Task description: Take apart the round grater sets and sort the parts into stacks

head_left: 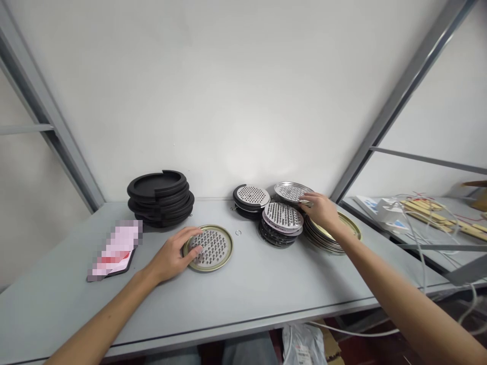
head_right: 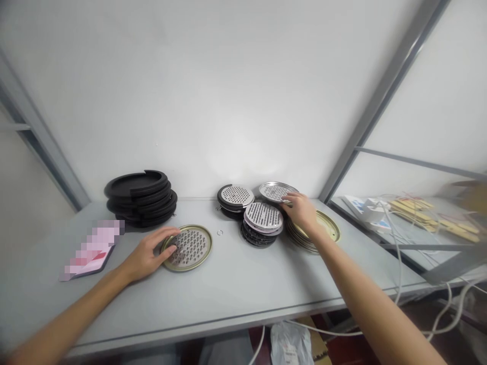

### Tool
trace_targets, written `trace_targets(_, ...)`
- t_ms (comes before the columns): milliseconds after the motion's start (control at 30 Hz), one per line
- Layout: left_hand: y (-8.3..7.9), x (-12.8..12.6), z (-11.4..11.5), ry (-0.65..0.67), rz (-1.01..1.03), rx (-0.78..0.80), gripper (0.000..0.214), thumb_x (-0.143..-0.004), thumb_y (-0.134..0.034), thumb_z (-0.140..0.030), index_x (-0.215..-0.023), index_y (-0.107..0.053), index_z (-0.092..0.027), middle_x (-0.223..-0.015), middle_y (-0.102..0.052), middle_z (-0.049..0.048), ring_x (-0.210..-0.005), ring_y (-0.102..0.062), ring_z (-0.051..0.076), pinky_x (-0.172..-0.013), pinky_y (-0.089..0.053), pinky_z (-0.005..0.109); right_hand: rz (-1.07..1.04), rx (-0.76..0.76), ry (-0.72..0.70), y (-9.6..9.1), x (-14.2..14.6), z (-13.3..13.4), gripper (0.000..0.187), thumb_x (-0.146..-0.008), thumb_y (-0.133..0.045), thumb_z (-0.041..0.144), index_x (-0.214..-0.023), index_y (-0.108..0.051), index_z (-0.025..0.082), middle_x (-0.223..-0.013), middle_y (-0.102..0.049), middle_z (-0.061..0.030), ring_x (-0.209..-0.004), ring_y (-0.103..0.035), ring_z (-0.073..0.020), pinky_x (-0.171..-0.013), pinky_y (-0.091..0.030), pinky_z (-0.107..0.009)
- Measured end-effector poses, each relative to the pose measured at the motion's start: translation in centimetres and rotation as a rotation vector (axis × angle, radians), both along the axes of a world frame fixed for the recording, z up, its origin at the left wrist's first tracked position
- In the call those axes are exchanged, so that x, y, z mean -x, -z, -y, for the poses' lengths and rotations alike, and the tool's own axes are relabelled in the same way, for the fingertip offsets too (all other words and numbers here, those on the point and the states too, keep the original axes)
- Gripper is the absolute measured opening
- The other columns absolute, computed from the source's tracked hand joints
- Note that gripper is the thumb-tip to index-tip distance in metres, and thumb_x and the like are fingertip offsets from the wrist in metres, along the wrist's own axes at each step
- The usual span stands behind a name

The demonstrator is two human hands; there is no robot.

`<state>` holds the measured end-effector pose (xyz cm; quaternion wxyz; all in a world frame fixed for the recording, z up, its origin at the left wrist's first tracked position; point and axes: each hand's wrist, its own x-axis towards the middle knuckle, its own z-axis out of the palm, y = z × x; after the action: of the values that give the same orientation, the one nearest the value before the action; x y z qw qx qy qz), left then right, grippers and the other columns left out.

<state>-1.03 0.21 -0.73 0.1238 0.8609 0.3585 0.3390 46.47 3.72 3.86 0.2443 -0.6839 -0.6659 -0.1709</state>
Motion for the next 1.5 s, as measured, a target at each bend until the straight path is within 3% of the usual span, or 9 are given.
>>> trace_targets(300, 0.1, 0.1, -0.1, 0.001, -0.018, 0.025, 0.033, -0.094, -0.050, -0.038, -0.121, -0.058, -0.019, -0.126, -0.060, 0.0083, -0.117, -0.057, 0.024, -0.104, -0.044, 0.039, -0.098, 0.109, 0.154, -0.7, -1.3, -0.8, 0.044, -0.079, -0.062, 0.033, -0.121, -0.065, 0.018, -0.112, -0.071, -0.0097, -0.103, -0.066, -0.0299, -0.084, -0.051, -0.037)
trace_targets(400, 0.1, 0.1, -0.1, -0.002, -0.019, 0.024, 0.033, -0.093, -0.050, -0.038, -0.120, -0.058, -0.020, -0.125, -0.061, 0.0080, -0.116, -0.058, 0.024, -0.103, -0.045, 0.038, -0.118, 0.163, 0.127, -0.8, -1.8, -0.9, 0.047, -0.077, -0.065, 0.042, -0.118, -0.066, 0.018, -0.112, -0.071, -0.0096, -0.103, -0.066, -0.0300, -0.082, -0.051, -0.037)
trace_targets(567, 0.1, 0.1, -0.1, -0.016, -0.018, 0.026, 0.033, -0.094, -0.050, -0.038, -0.120, -0.059, -0.020, -0.124, -0.062, 0.0077, -0.115, -0.058, 0.024, -0.103, -0.045, 0.038, -0.116, 0.111, 0.138, -1.0, -1.6, -0.7, 0.048, -0.079, -0.061, 0.050, -0.115, -0.069, 0.018, -0.106, -0.073, -0.0115, -0.098, -0.067, -0.0314, -0.076, -0.052, -0.037)
trace_targets(700, 0.2, 0.2, -0.2, -0.010, -0.024, 0.032, 0.032, -0.094, -0.050, -0.037, -0.121, -0.058, -0.021, -0.126, -0.061, 0.0076, -0.117, -0.057, 0.024, -0.104, -0.044, 0.039, -0.160, 0.052, 0.159, -1.1, -1.6, -0.8, 0.032, -0.081, -0.060, 0.043, -0.101, -0.074, 0.023, -0.096, -0.075, -0.0074, -0.087, -0.069, -0.0283, -0.072, -0.051, -0.035)
trace_targets(1100, 0.3, 0.2, -0.2, -0.028, -0.029, 0.022, 0.034, -0.094, -0.050, -0.039, -0.120, -0.060, -0.021, -0.124, -0.062, 0.0071, -0.114, -0.059, 0.024, -0.102, -0.046, 0.038, -0.130, -0.083, -0.070, -0.8, -2.0, -0.6, 0.025, -0.078, -0.055, 0.031, -0.088, -0.074, 0.019, -0.102, -0.074, -0.0081, -0.101, -0.067, -0.0272, -0.092, -0.050, -0.038)
trace_targets(1200, 0.1, 0.0, 0.0, -0.039, -0.045, 0.017, 0.035, -0.091, -0.053, -0.040, -0.119, -0.061, -0.021, -0.123, -0.062, 0.0077, -0.113, -0.059, 0.025, -0.101, -0.047, 0.039, -0.169, -0.221, -0.122, -1.7, 0.7, 0.3, 0.025, -0.081, -0.053, 0.031, -0.086, -0.074, 0.018, -0.103, -0.073, -0.0099, -0.102, -0.065, -0.0276, -0.095, -0.049, -0.042)
trace_targets(1300, 0.1, 0.1, 0.0, -0.028, -0.096, 0.023, 0.041, -0.086, -0.060, -0.044, -0.121, -0.060, -0.022, -0.126, -0.059, 0.0093, -0.116, -0.056, 0.028, -0.101, -0.046, 0.043, -0.210, -0.312, -0.251, -2.3, 5.8, 1.9, 0.026, -0.087, -0.049, 0.030, -0.092, -0.072, 0.019, -0.107, -0.071, -0.0098, -0.105, -0.063, -0.0252, -0.098, -0.046, -0.040)
trace_targets(1433, 0.7, 0.3, -0.1, 0.017, -0.191, 0.068, 0.065, -0.074, -0.072, -0.051, -0.131, -0.054, -0.025, -0.140, -0.047, 0.0116, -0.128, -0.045, 0.033, -0.108, -0.039, 0.049, -0.158, -0.051, -0.442, -0.4, 14.3, 3.7, 0.028, -0.092, -0.045, 0.030, -0.103, -0.069, 0.023, -0.107, -0.071, -0.0069, -0.101, -0.064, -0.0227, -0.090, -0.048, -0.034)
trace_targets(1500, 1.1, 0.5, -0.2, 0.023, -0.228, 0.093, 0.076, -0.070, -0.075, -0.054, -0.135, -0.049, -0.025, -0.144, -0.041, 0.0128, -0.134, -0.038, 0.035, -0.110, -0.034, 0.051, -0.076, 0.134, -0.400, 1.4, 17.7, 3.7, 0.026, -0.092, -0.046, 0.030, -0.103, -0.069, 0.024, -0.102, -0.072, -0.0068, -0.092, -0.066, -0.0228, -0.080, -0.048, -0.032)
